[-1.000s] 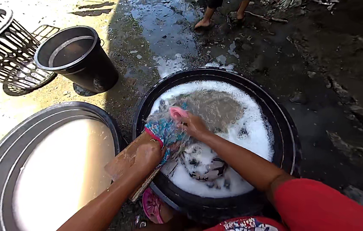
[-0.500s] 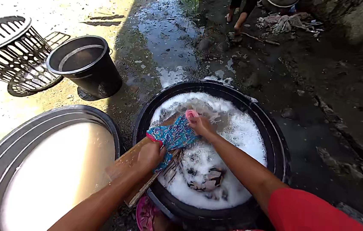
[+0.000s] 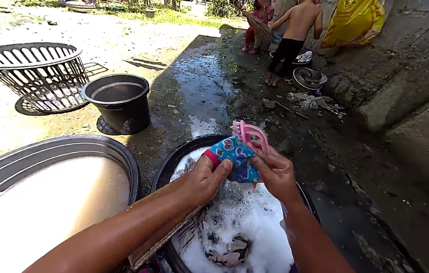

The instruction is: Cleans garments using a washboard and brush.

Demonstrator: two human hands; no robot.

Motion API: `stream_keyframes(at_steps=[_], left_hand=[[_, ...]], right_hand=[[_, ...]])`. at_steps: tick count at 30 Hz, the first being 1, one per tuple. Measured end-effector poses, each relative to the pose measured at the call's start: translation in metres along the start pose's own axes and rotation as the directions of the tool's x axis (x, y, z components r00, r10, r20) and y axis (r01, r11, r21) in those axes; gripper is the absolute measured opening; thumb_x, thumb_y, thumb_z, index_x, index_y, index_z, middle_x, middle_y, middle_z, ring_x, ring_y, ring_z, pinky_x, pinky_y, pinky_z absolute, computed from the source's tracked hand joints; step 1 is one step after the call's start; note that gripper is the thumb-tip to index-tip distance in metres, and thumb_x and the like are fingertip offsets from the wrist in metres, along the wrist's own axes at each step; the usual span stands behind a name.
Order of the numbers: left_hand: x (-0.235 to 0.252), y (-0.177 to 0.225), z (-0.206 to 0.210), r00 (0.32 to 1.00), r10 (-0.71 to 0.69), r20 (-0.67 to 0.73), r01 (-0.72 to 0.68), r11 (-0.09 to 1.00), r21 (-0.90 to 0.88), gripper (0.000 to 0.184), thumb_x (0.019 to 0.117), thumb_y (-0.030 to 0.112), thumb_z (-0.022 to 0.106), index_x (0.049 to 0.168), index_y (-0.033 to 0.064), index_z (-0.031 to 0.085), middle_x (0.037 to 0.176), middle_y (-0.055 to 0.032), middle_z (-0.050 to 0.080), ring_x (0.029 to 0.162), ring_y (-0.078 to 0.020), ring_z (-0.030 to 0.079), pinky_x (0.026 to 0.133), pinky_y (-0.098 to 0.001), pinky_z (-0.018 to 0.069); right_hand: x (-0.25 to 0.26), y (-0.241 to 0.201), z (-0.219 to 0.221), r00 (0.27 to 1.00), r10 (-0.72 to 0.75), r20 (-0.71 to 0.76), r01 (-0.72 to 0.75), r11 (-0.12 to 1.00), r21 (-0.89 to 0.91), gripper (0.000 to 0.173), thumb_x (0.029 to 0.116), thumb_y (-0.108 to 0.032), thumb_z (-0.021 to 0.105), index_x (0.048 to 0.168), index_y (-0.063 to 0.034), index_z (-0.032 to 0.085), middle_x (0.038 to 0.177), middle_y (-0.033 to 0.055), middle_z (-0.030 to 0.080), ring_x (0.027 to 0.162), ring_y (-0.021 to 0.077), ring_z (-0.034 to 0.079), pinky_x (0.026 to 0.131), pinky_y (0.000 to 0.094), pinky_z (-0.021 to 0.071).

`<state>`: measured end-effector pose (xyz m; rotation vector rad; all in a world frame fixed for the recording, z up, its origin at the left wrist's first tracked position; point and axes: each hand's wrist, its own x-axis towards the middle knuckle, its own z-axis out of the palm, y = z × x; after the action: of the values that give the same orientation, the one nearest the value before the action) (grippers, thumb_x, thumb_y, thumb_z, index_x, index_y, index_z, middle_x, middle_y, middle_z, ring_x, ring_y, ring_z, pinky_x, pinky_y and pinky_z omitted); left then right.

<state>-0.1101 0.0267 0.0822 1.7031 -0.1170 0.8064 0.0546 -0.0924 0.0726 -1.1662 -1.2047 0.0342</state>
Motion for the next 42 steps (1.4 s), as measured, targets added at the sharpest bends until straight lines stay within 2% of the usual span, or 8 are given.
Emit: stream_keyframes(at_steps=[3, 6, 11, 19, 25, 31, 34, 42], left_hand=[[-0.015, -0.017, -0.010, 0.946, 0.230, 0.227, -0.323, 0.718, 0.617, 0.071, 0.1050, 0.062, 0.038, 0.122, -0.0012, 0.064, 0.111, -0.0179, 0.072, 0.111, -0.0200, 0.069, 0.097, -0.0379, 0.0551], [-0.031, -0.031, -0.019, 0.921, -0.130, 0.366, -0.257, 0.503, 0.825, 0.075, 0.0959, 0.067, 0.048, 0.113, -0.0028, 0.068, 0.093, -0.0255, 0.071, 0.089, -0.0432, 0.073, 0.072, -0.0598, 0.0583], [-0.049, -0.082, -0.034, 0.277, -0.944, 0.180, 0.216, 0.244, 0.946, 0.078, 0.1023, 0.059, 0.052, 0.152, -0.0001, 0.040, 0.138, -0.0334, 0.056, 0.132, -0.0501, 0.053, 0.107, -0.0669, 0.0411], [-0.019, -0.063, -0.020, 0.797, -0.570, 0.199, 0.561, 0.821, 0.104, 0.061, 0.1075, 0.026, 0.045, 0.150, -0.0114, 0.021, 0.133, -0.0204, 0.056, 0.117, -0.0105, 0.061, 0.102, -0.0279, 0.0504], [-0.022, -0.098, 0.003, 0.333, -0.934, -0.128, 0.919, 0.352, -0.180, 0.041, 0.1130, 0.028, 0.042, 0.143, 0.0000, 0.043, 0.118, -0.0196, 0.060, 0.096, -0.0239, 0.064, 0.083, -0.0400, 0.0547], [0.015, -0.057, 0.026, 0.606, -0.795, -0.002, 0.795, 0.606, -0.037, 0.038, 0.1132, 0.015, 0.035, 0.148, 0.0003, 0.039, 0.113, -0.0129, 0.062, 0.089, -0.0133, 0.065, 0.080, -0.0319, 0.0555], [0.038, -0.026, 0.034, 0.723, -0.689, -0.046, 0.690, 0.723, 0.026, 0.034, 0.1112, 0.014, 0.042, 0.137, -0.0073, 0.047, 0.107, -0.0138, 0.063, 0.088, -0.0128, 0.064, 0.084, -0.0320, 0.0553], [0.028, 0.011, 0.073, 0.526, -0.815, 0.245, 0.561, 0.548, 0.621, 0.048, 0.1093, 0.026, 0.052, 0.134, -0.0153, 0.055, 0.124, -0.0350, 0.063, 0.118, -0.0414, 0.062, 0.104, -0.0566, 0.0451]], right_hand=[[0.018, -0.024, -0.032, 0.981, -0.132, -0.144, 0.123, 0.990, -0.070, 0.022, 0.1020, -0.021, 0.063, 0.115, -0.0251, 0.079, 0.120, -0.0156, 0.073, 0.107, -0.0023, 0.067, 0.091, 0.0177, 0.0573], [0.043, -0.024, -0.052, 0.939, -0.155, -0.307, 0.114, 0.982, -0.148, 0.025, 0.1007, -0.006, 0.059, 0.119, -0.0137, 0.075, 0.111, -0.0166, 0.074, 0.090, -0.0054, 0.070, 0.078, 0.0168, 0.0601], [0.045, 0.069, -0.045, 0.923, 0.290, -0.251, -0.339, 0.924, -0.179, 0.032, 0.1058, -0.012, 0.054, 0.130, 0.0053, 0.064, 0.115, 0.0090, 0.071, 0.084, 0.0003, 0.064, 0.078, 0.0222, 0.0554], [-0.114, 0.211, -0.034, 0.642, 0.726, -0.248, -0.631, 0.317, -0.708, 0.048, 0.1036, -0.029, 0.057, 0.146, -0.0069, 0.057, 0.152, 0.0345, 0.043, 0.135, 0.0549, 0.047, 0.106, 0.0687, 0.0403], [-0.140, 0.201, -0.020, 0.572, 0.757, -0.315, -0.690, 0.237, -0.684, 0.061, 0.1075, -0.015, 0.047, 0.159, 0.0070, 0.022, 0.163, 0.0373, 0.019, 0.149, 0.0548, 0.025, 0.119, 0.0623, 0.0262], [-0.082, 0.103, 0.045, 0.816, 0.544, -0.193, -0.557, 0.830, -0.016, 0.043, 0.1101, -0.010, 0.031, 0.116, 0.0191, 0.062, 0.107, 0.0226, 0.069, 0.103, 0.0150, 0.066, 0.098, 0.0278, 0.0495], [-0.035, 0.059, 0.047, 0.835, 0.497, -0.234, -0.462, 0.866, 0.191, 0.045, 0.1108, -0.013, 0.031, 0.081, 0.0083, 0.058, 0.064, -0.0024, 0.055, 0.061, -0.0028, 0.058, 0.066, 0.0188, 0.0523], [0.083, -0.028, 0.008, 0.954, 0.234, -0.189, -0.223, 0.972, 0.077, 0.039, 0.1107, -0.022, 0.040, 0.075, -0.0092, 0.050, 0.061, -0.0136, 0.041, 0.051, -0.0081, 0.043, 0.056, 0.0122, 0.0435]])
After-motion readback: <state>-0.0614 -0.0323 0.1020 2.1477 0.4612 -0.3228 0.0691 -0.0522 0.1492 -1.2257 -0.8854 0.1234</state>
